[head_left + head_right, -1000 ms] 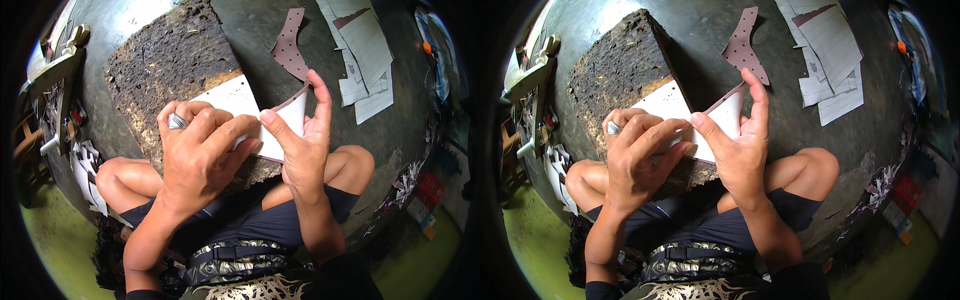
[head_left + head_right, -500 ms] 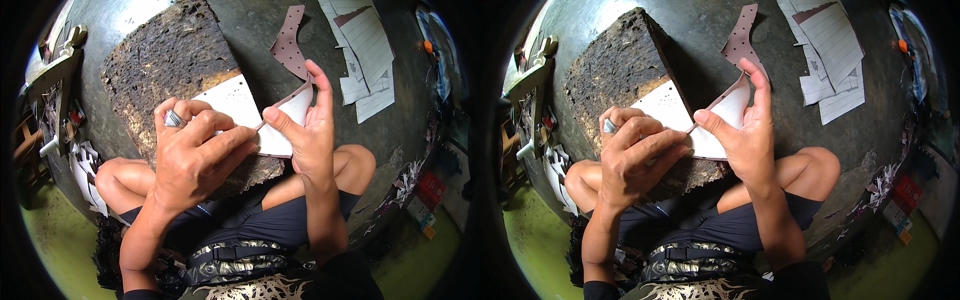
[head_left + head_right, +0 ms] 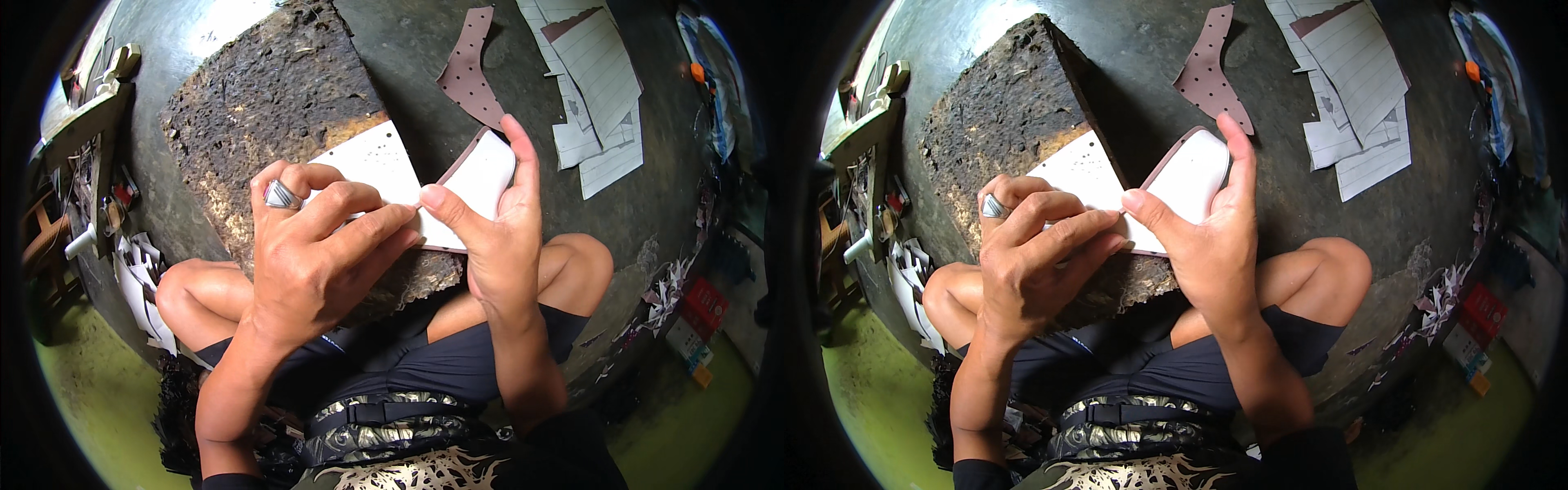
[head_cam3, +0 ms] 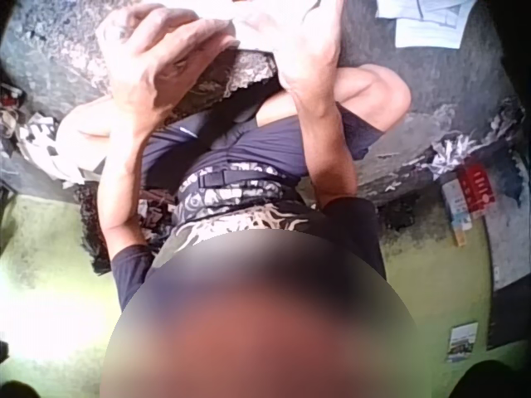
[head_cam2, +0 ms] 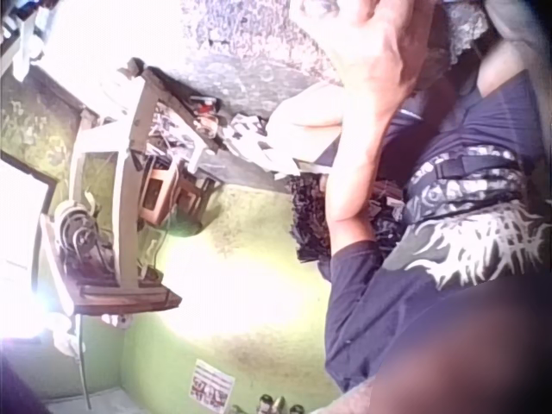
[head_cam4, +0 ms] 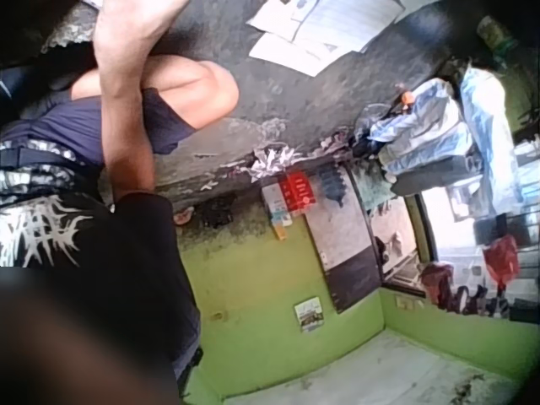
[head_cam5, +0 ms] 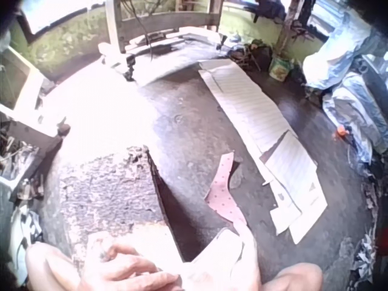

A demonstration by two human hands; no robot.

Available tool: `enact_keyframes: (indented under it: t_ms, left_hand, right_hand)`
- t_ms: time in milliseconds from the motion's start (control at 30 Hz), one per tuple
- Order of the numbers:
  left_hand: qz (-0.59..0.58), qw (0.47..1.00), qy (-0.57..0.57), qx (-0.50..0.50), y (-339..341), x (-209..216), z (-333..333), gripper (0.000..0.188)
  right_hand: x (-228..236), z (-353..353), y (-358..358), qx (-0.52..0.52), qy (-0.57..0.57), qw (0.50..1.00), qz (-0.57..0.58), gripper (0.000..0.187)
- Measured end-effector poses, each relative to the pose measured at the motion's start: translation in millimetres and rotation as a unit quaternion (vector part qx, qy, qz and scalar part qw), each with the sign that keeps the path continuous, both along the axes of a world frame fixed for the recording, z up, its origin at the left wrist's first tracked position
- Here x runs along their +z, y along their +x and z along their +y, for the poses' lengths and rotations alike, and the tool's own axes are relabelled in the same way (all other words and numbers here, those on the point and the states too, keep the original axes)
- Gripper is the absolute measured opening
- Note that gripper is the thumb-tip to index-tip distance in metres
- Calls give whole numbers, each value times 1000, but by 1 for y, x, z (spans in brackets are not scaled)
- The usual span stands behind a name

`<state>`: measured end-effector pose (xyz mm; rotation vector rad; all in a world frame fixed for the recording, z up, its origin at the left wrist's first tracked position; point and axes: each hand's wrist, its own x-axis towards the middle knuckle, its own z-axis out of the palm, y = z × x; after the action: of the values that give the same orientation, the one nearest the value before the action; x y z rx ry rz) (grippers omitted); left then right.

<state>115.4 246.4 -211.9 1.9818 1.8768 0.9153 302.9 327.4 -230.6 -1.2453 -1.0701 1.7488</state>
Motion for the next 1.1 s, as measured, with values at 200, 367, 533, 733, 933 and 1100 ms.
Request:
enact_keyframes:
  t_ms: [200,367,533,733,933,1100]
  left_hand:
    - [1,1000,-11,-25,-5,5,1,32]
    - [-1,999,-9,-37,-7,5,2,32]
    - [1,999,-4,-44,-9,5,3,31]
    - [-1,999,-5,-48,-10,4,3,31]
    - [1,999,-5,-48,-10,3,2,33]
    - [-9,999,-6,-46,-10,1,1,34]
  right_hand:
    - [-5,20,9,65,3,998,7,108]
    - [-10,29,12,89,-3,996,5,109]
    - [-12,35,15,108,11,994,-13,111]
    - [-17,44,19,138,19,990,-35,116]
    - [-27,50,22,150,23,988,-31,116]
    - [-29,51,24,151,3,988,-29,116]
